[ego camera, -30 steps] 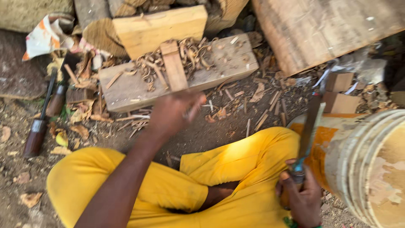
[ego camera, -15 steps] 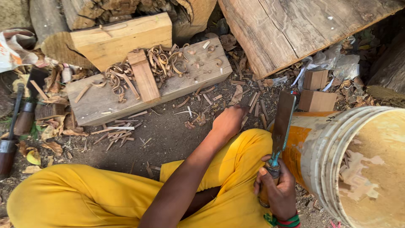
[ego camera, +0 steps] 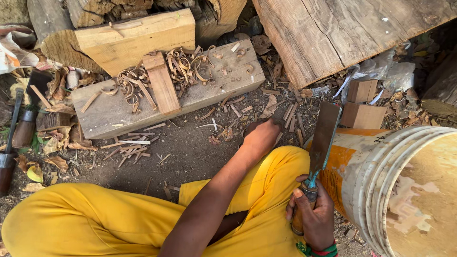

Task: The person carves a small piece of wood using a chisel while sitting on the ground.

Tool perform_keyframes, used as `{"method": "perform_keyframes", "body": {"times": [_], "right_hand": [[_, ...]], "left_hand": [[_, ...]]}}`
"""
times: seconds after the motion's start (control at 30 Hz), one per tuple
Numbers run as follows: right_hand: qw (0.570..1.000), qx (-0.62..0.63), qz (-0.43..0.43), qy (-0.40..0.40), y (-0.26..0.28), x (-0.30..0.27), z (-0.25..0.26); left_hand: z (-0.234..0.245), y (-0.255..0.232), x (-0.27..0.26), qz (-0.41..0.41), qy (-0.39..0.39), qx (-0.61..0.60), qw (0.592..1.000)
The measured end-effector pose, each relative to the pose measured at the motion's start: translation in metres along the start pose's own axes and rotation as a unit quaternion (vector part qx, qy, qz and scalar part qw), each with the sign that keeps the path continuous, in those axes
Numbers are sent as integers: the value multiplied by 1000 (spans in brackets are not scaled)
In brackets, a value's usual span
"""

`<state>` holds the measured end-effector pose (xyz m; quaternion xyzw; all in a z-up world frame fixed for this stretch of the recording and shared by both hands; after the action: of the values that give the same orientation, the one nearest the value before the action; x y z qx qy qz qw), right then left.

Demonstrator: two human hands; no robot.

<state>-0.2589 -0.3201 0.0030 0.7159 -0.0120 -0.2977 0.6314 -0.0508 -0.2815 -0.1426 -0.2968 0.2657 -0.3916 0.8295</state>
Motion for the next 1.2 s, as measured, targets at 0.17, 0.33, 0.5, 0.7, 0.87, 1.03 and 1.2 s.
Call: {"method": "perform_keyframes", "body": {"times": [0.17, 0.33, 0.5, 0.7, 0.87, 1.03, 1.2], "right_hand": [[1000, -5, 0, -5, 0, -2, 0], [1000, 1, 10, 3, 1, 1, -3], [1000, -20, 0, -15, 4, -1, -3], [999, -28, 20, -6, 6, 1, -6], [1000, -12, 23, 2, -2, -2, 1], [999, -19, 45, 1, -8, 0, 6], [999, -26, 34, -1, -5, 2, 2]], "left_hand": [[16, 8, -9, 36, -23, -60, 997], [6, 15, -19, 48, -25, -63, 997], [-6, 12, -16, 19, -34, 22, 999], [8, 13, -23, 113, -38, -187, 975], [56, 40, -56, 121, -52, -507, 852], [134, 66, -137, 131, -72, -654, 742], [181, 83, -224, 153, -170, -661, 715]]}}
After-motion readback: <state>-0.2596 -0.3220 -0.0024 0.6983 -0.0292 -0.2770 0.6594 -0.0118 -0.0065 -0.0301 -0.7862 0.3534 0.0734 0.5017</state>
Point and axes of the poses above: each hand's wrist, its own x-axis towards the middle knuckle, its own z-axis out of the back of the hand, y = z × x, the point moved 3 cm from there along x, towards the middle knuckle, and after that the axes turned 7 degrees about y, right-handed, at the moved point
